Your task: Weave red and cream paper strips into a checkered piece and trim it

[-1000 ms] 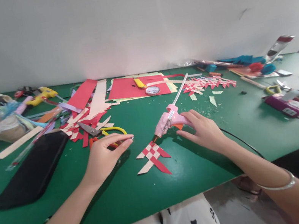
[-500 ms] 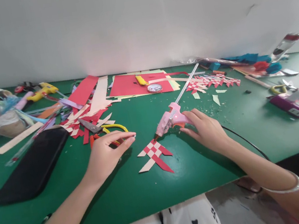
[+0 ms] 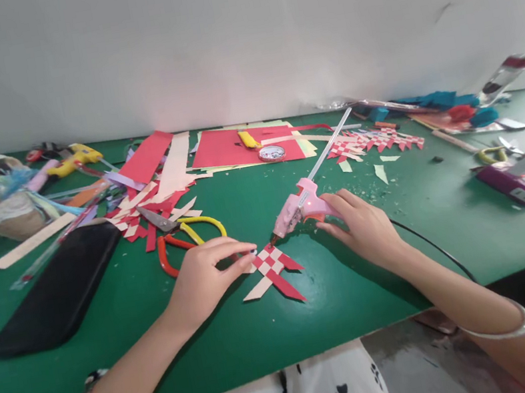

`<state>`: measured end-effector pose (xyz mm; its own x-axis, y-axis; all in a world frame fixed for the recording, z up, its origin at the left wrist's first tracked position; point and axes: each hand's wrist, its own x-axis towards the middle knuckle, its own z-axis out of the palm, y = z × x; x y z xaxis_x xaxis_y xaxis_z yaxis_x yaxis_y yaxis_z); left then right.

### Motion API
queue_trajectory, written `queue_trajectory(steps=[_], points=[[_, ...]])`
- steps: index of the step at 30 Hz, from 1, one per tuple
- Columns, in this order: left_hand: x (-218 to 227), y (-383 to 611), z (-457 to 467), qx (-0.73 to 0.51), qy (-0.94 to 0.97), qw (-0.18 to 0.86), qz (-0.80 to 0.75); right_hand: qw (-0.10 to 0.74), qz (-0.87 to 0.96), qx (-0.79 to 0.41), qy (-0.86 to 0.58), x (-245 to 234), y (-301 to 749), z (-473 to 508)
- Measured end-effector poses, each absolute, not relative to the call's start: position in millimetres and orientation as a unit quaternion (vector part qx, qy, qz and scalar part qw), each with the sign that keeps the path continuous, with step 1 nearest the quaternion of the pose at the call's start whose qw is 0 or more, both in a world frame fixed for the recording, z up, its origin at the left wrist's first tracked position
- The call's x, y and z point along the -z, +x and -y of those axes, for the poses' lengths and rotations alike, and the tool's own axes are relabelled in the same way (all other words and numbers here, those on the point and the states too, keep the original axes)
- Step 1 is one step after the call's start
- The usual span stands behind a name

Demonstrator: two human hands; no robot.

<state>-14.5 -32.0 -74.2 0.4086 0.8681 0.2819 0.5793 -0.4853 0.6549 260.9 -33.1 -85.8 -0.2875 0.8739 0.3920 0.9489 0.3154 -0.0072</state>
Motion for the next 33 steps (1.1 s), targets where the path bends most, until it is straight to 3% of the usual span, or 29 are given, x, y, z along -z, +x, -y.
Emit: queue_trajectory(steps=[7,14,20,27,30,33], points=[[77,-13,31,-0.283,0.825,0.231,-0.431,0.167,0.793,0.123,-0.573,87,260,33],[81,-14,30,-0.223,0.89,0.128,-0.377,0.179,0.779,0.121,-0.589,87,261,34],[83,-14,30,-0.22,0.889,0.125,-0.381,0.195,0.72,0.11,-0.656,84,274,30],[82,-14,31,-0.211,0.885,0.148,-0.387,0.059,0.689,0.124,-0.711,75,286,37],[82,-14,29,-0.215,0.878,0.16,-0.396,0.123,0.712,0.181,-0.667,72,255,66],[82,-13,26,-0.234,0.867,0.154,-0.413,0.176,0.846,0.041,-0.502,76,215,96]])
